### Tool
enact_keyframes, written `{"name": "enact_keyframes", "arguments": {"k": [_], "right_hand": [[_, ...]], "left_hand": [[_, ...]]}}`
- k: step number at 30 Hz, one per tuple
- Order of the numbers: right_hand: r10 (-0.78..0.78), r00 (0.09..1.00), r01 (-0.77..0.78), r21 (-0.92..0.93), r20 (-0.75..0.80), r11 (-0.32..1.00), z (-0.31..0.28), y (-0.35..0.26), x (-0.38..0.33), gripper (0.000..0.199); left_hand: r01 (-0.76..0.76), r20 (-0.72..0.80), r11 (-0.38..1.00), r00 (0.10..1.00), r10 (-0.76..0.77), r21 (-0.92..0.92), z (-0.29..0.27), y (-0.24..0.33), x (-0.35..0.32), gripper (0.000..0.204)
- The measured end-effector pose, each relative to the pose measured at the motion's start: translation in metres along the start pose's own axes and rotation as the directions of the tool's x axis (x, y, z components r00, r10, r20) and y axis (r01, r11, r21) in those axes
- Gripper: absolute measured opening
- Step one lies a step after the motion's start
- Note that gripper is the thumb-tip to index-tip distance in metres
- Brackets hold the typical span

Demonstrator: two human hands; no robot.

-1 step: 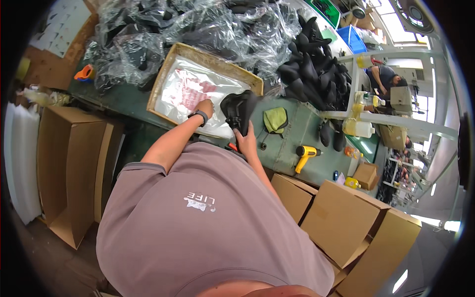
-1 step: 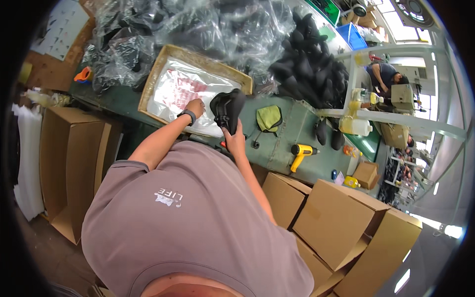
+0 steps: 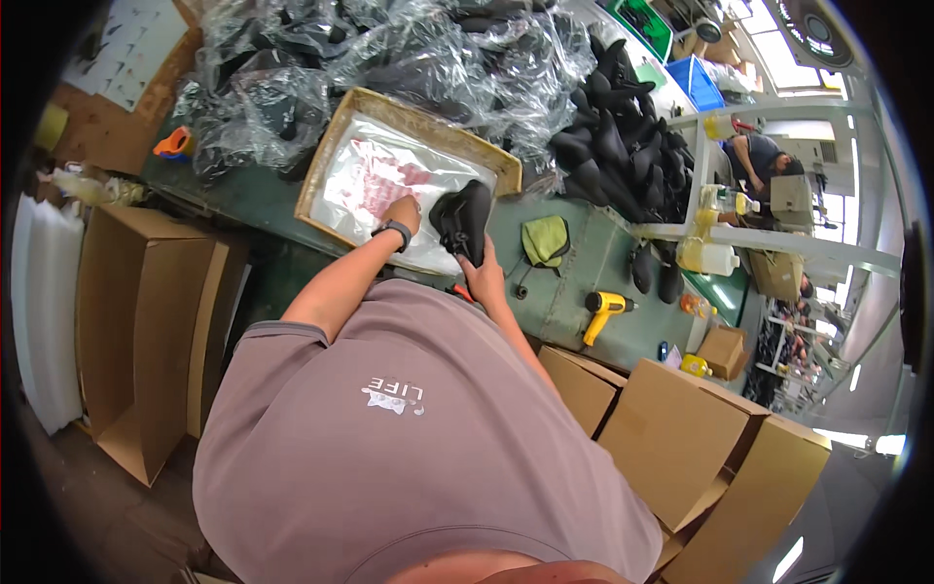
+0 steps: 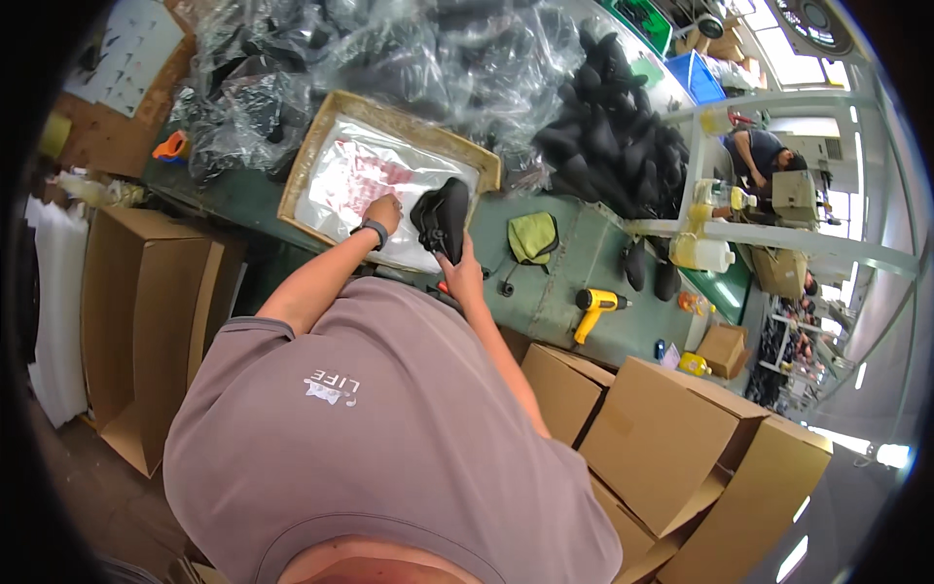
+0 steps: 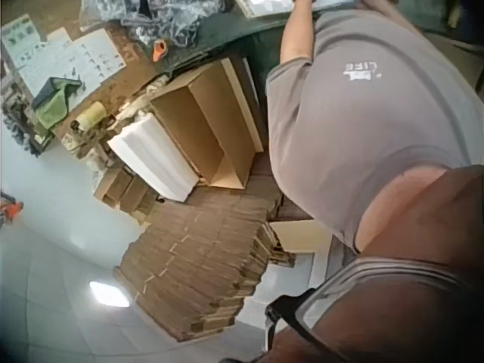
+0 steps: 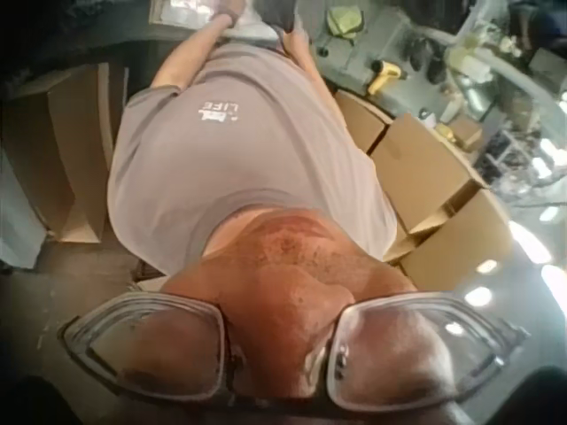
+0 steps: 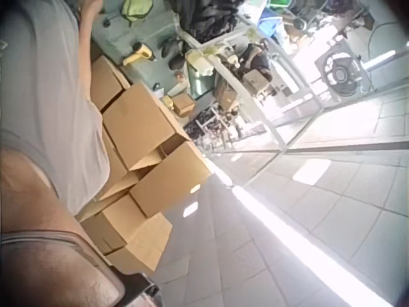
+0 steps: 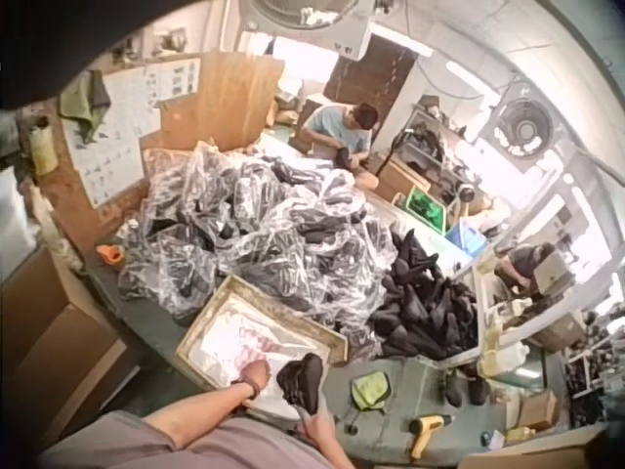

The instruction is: Packing bicycle seats into plastic bags and preparing them for shipment.

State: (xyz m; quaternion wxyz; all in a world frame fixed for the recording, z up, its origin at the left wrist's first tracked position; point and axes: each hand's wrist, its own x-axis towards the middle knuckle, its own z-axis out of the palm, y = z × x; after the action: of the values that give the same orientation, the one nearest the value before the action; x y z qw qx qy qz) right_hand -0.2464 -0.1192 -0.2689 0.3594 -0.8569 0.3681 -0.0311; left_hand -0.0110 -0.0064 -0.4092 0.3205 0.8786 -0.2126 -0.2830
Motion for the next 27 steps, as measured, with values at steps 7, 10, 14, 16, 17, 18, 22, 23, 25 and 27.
{"name": "enact_keyframes", "arguments": {"k": [7,10,14,16,17,18,22,23,25,27], "right_hand": [[-0.249,0.952,0.290,-0.251,0.180,0.924,-0.001,-0.032,0.023,0.107],[-0.096,0.984,0.111,-0.097,0.149,0.989,-0.002,-0.019,0.029,0.123],[-0.214,0.950,0.261,-0.200,0.229,0.945,-0.055,-0.104,0.023,0.127],[-0.399,0.883,0.464,-0.335,0.248,0.820,-0.060,-0.121,0.018,0.128],[-0.496,0.838,0.546,-0.315,0.229,0.776,-0.057,-0.129,0.026,0.128],[-0.472,0.833,0.543,-0.263,0.289,0.797,-0.051,-0.139,0.032,0.129],[0.013,0.904,-0.166,0.322,0.427,0.932,-0.038,-0.159,0.045,0.111],[0.113,0.823,-0.472,0.558,0.557,0.682,-0.043,-0.157,0.050,0.099],[0.037,0.789,-0.577,0.721,0.613,0.383,-0.066,-0.147,0.049,0.048],[0.147,0.831,-0.538,0.706,0.537,0.461,-0.082,-0.164,0.046,0.048]], "left_hand": [[-0.810,-0.298,0.578,0.530,0.794,0.100,-0.150,0.097,-0.113,0.005],[-0.747,-0.313,0.664,0.636,0.705,-0.021,-0.190,0.094,-0.155,0.005],[-0.582,-0.522,0.810,0.712,0.470,-0.065,-0.240,0.060,-0.171,0.011],[-0.555,-0.497,0.801,0.772,0.395,-0.226,-0.253,0.068,-0.168,0.009],[-0.560,-0.450,0.790,0.789,0.418,-0.248,-0.263,0.078,-0.167,0.007],[-0.649,-0.431,0.745,0.723,0.540,-0.154,-0.269,0.087,-0.168,0.006],[-0.780,-0.358,0.618,0.607,0.710,-0.097,-0.286,0.122,-0.197,0.009],[-0.779,-0.404,0.612,0.607,0.684,-0.133,-0.290,0.126,-0.207,0.013],[-0.447,-0.342,0.373,0.885,0.317,-0.813,-0.280,0.098,-0.224,0.015],[-0.062,-0.054,0.004,0.887,0.458,-0.998,-0.279,0.060,-0.223,0.020]]}}
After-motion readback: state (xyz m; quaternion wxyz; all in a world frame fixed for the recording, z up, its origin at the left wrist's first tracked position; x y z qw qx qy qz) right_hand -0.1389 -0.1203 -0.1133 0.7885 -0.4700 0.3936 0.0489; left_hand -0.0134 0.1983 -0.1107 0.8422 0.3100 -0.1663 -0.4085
